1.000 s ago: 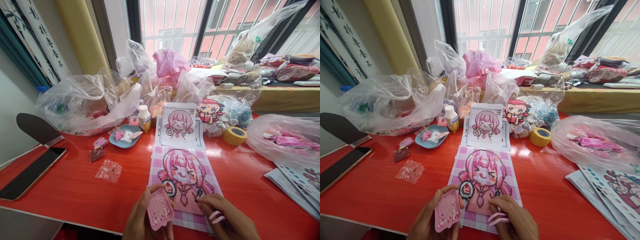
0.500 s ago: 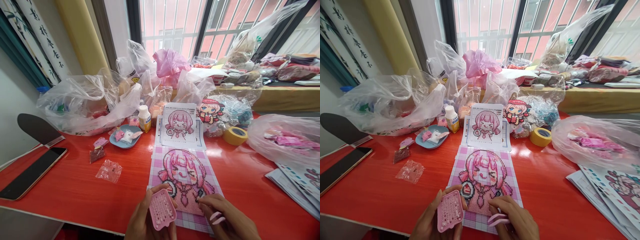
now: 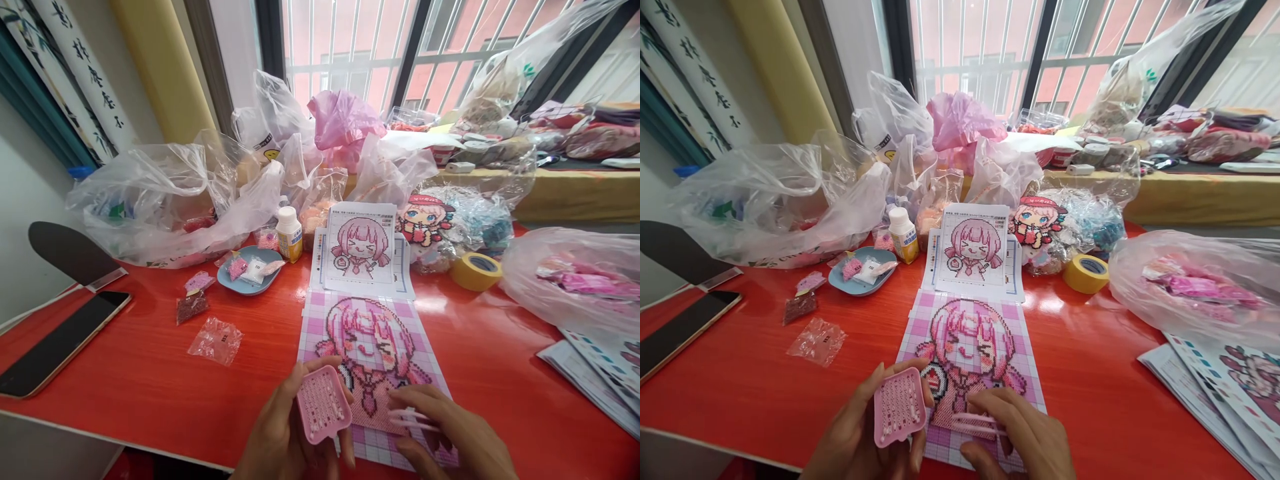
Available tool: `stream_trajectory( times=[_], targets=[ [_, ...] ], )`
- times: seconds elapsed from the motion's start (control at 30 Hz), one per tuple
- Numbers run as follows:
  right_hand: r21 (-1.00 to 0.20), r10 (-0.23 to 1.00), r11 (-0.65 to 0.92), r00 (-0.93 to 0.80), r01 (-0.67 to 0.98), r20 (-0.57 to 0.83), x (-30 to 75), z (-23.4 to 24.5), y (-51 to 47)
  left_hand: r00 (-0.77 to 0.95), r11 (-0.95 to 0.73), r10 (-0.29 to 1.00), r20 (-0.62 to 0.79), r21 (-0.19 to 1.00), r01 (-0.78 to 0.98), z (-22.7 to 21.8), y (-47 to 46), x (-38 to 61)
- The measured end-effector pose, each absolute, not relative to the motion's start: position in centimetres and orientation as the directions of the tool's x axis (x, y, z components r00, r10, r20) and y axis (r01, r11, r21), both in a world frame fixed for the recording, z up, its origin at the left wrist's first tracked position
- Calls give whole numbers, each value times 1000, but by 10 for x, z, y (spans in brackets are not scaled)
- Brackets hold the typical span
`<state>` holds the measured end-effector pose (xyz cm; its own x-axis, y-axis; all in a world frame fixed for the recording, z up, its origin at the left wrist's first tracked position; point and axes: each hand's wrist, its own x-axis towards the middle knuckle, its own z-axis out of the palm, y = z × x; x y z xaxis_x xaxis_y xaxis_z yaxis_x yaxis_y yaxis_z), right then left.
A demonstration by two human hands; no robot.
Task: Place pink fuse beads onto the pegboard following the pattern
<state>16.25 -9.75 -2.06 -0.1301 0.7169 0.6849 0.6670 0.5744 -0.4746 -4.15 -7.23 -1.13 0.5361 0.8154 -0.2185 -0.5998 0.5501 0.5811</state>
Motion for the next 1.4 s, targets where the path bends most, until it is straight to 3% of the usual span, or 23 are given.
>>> stream_trajectory(
  times=[0.13,0.43,0.9,1.17,1.4],
  targets=[
    [-359,709,561,-208,746,674,176,-3,-82,500,575,799,-335,669,-471,13,-51,-36],
    [-185,615,689,-429,701,662,183,20,-35,606,615,725,-329,706,-352,23,-17,-25],
    [-203,620,683,-409,702,670,178,1,-14,588,627,725,-359,698,-347,-12,-2,-26],
    [-220,637,703,-460,676,618,181,-1,-12,611,607,720,-330,726,-323,-13,1,-29],
    [-247,634,693,-409,677,657,172,1,-5,603,669,676,-424,696,-261,3,0,-33]
  ],
)
